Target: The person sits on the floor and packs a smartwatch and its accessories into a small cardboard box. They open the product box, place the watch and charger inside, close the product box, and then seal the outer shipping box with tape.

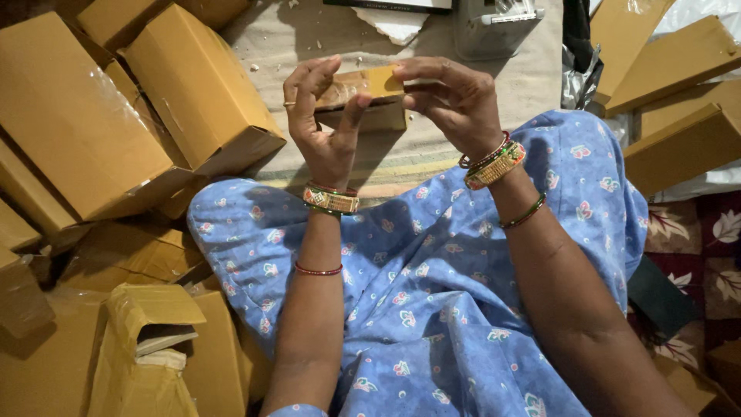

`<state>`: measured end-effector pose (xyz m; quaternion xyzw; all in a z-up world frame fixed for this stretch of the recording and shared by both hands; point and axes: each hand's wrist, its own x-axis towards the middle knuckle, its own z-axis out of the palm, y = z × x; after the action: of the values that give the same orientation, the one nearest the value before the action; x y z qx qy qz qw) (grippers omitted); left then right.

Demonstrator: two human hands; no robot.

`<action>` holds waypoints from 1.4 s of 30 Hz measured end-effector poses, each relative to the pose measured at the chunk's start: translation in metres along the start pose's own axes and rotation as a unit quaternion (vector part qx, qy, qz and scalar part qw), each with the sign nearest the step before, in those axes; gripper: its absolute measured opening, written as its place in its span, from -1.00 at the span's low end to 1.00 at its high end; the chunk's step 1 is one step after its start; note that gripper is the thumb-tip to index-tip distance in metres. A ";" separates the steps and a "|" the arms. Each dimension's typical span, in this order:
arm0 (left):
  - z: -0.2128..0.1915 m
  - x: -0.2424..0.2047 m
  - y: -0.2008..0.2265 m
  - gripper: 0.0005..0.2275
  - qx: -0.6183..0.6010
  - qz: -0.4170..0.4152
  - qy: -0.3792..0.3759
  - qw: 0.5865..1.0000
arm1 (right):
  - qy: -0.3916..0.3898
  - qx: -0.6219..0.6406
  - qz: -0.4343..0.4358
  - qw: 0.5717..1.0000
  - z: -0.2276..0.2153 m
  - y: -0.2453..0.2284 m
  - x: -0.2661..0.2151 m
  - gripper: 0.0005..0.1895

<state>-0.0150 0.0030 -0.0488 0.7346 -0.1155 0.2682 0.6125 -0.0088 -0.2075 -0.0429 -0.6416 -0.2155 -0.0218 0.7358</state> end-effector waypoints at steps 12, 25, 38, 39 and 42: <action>0.007 -0.001 0.008 -0.69 0.025 -0.004 0.005 1.000 | 0.000 -0.210 -0.050 0.976 0.003 -0.022 0.002 -0.83; 0.012 0.002 -0.014 -0.67 -0.130 0.018 -0.104 0.986 | 0.018 -0.396 -0.176 0.901 -0.007 -0.008 -0.001 -0.73; 0.002 -0.004 0.001 -0.51 -0.008 0.028 -0.082 0.996 | 0.325 -0.444 0.030 0.834 -0.137 0.080 -0.010 -0.46; 0.001 -0.007 0.005 -0.50 0.035 0.035 -0.071 0.996 | 0.319 -0.432 0.034 0.843 -0.146 0.089 -0.008 -0.47; 0.005 -0.013 0.013 -0.51 0.100 0.064 -0.047 0.992 | 0.284 -0.446 0.049 0.847 -0.162 0.110 -0.003 -0.62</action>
<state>-0.0306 -0.0071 -0.0456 0.7950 -0.1635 0.2822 0.5114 0.0697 -0.3430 -0.1607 -0.8760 0.0675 -0.2612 0.3999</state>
